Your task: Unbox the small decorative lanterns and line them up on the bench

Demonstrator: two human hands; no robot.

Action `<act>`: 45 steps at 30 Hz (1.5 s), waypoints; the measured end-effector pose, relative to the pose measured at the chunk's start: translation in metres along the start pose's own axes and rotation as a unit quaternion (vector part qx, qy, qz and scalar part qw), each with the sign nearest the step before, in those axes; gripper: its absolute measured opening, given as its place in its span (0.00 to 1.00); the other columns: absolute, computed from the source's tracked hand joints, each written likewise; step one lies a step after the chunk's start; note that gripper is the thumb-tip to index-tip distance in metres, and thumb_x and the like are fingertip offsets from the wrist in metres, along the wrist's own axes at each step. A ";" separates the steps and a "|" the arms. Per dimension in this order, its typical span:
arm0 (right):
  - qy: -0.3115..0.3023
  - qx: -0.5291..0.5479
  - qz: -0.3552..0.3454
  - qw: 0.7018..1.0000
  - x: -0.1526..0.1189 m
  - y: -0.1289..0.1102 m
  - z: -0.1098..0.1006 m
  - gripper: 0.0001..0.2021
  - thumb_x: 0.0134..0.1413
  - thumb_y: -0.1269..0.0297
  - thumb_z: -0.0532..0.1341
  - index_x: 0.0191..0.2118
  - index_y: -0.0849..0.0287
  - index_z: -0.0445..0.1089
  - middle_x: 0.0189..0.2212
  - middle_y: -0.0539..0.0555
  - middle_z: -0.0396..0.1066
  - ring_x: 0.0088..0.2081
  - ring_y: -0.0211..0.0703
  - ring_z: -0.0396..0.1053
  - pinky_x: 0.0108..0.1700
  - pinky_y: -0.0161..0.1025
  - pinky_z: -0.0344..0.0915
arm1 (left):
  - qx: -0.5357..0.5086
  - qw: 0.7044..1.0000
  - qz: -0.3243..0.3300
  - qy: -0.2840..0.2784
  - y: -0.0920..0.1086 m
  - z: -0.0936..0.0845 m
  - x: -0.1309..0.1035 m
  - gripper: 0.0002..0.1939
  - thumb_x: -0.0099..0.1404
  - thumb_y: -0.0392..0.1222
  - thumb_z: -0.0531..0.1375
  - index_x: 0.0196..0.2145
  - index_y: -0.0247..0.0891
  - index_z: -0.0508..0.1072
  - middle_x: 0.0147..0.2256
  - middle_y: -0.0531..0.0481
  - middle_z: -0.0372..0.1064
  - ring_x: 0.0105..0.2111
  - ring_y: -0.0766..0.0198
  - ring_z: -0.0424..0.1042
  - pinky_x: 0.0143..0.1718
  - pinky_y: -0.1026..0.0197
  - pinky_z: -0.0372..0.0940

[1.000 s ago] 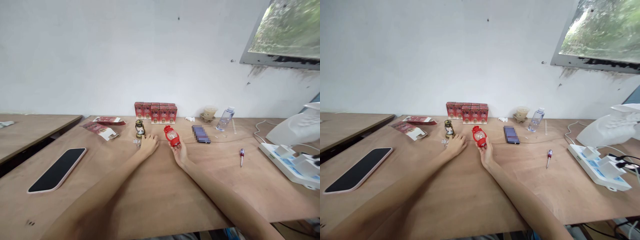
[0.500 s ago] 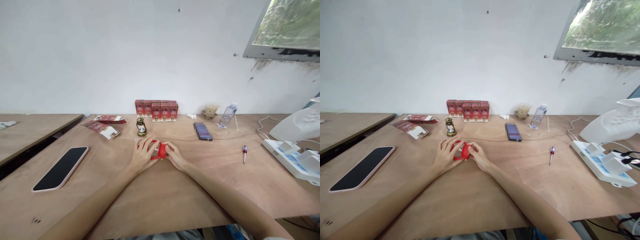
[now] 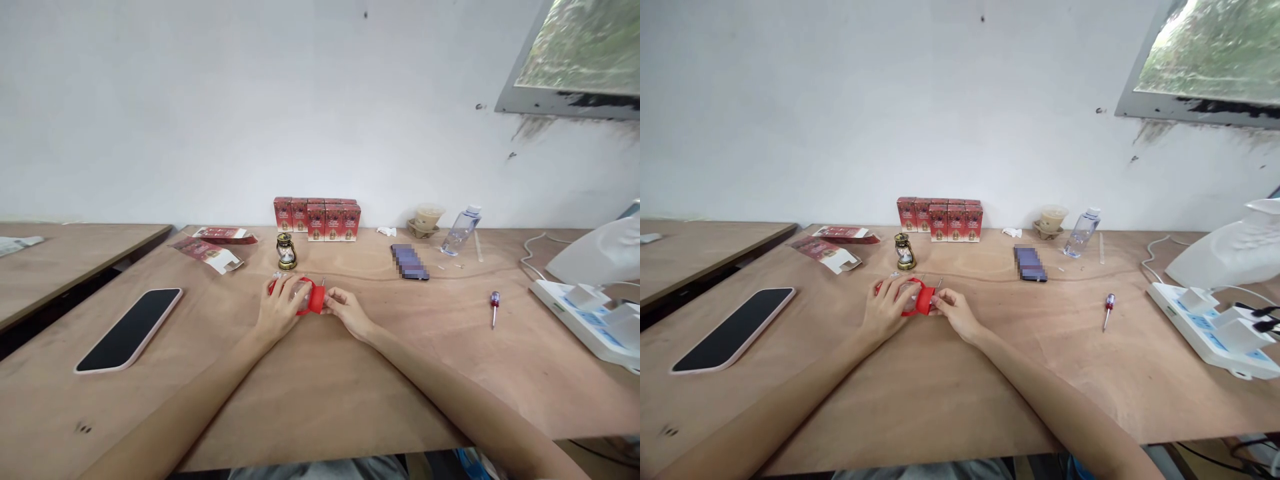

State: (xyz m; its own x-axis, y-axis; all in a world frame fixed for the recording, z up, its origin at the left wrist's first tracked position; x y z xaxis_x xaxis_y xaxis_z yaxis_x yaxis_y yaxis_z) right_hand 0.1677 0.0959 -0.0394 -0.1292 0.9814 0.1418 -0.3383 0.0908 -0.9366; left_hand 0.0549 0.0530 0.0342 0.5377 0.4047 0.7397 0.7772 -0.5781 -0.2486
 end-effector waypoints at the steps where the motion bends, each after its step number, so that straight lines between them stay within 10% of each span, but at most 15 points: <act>1: -0.004 -0.012 0.001 1.000 0.001 0.001 0.000 0.18 0.35 0.49 0.68 0.23 0.60 0.67 0.22 0.46 0.68 0.25 0.34 0.67 0.31 0.35 0.69 | -0.002 1.000 0.001 -0.004 0.000 0.001 0.000 0.16 0.61 0.35 0.54 0.47 0.42 0.70 0.48 0.41 0.69 0.49 0.53 0.66 0.50 0.50 0.53; 8: 0.001 -0.090 -0.027 0.996 0.005 0.009 -0.004 0.19 0.42 0.46 0.64 0.26 0.59 0.66 0.23 0.47 0.69 0.26 0.36 0.69 0.33 0.37 0.67 | 0.004 1.000 0.001 -0.031 -0.004 0.005 0.005 0.17 0.61 0.34 0.52 0.47 0.43 0.69 0.50 0.42 0.68 0.49 0.53 0.65 0.51 0.49 0.51; 18: 0.116 -0.212 -0.105 0.965 0.035 -0.013 -0.021 0.11 0.47 0.56 0.62 0.24 0.58 0.65 0.17 0.44 0.64 0.22 0.34 0.63 0.27 0.32 0.58 | -0.010 0.976 -0.217 0.025 -0.089 -0.005 -0.012 0.22 0.58 0.43 0.58 0.50 0.39 0.64 0.48 0.41 0.68 0.47 0.50 0.66 0.45 0.52 0.54; 30: 0.139 -0.195 -0.185 0.953 0.023 -0.028 -0.016 0.07 0.50 0.60 0.60 0.34 0.56 0.68 0.31 0.49 0.70 0.33 0.38 0.67 0.38 0.37 0.63 | -0.368 0.899 -0.223 -0.078 -0.052 0.023 -0.007 0.24 0.51 0.35 0.59 0.48 0.40 0.63 0.47 0.45 0.69 0.46 0.56 0.69 0.47 0.54 0.63; 45: 0.023 -0.341 -0.324 0.882 -0.022 -0.064 0.032 0.07 0.57 0.65 0.56 0.36 0.52 0.73 0.34 0.54 0.67 0.39 0.44 0.66 0.44 0.41 0.62 | -0.372 0.905 -0.168 -0.118 -0.045 0.027 -0.011 0.29 0.50 0.37 0.60 0.52 0.39 0.65 0.51 0.44 0.68 0.50 0.57 0.68 0.52 0.56 0.61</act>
State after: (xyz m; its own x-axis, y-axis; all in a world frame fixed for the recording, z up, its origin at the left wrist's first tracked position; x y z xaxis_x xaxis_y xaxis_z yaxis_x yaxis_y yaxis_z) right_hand 0.1625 0.0634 0.0278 -0.0703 0.6903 0.7201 0.3139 0.7005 -0.6409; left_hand 0.0233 0.0938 0.0204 0.4343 0.7356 0.5199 0.5218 -0.6759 0.5205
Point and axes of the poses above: each hand's wrist, its own x-axis towards the middle knuckle, its own z-axis out of the palm, y = z × x, the point moved 10 cm from there along x, towards the middle knuckle
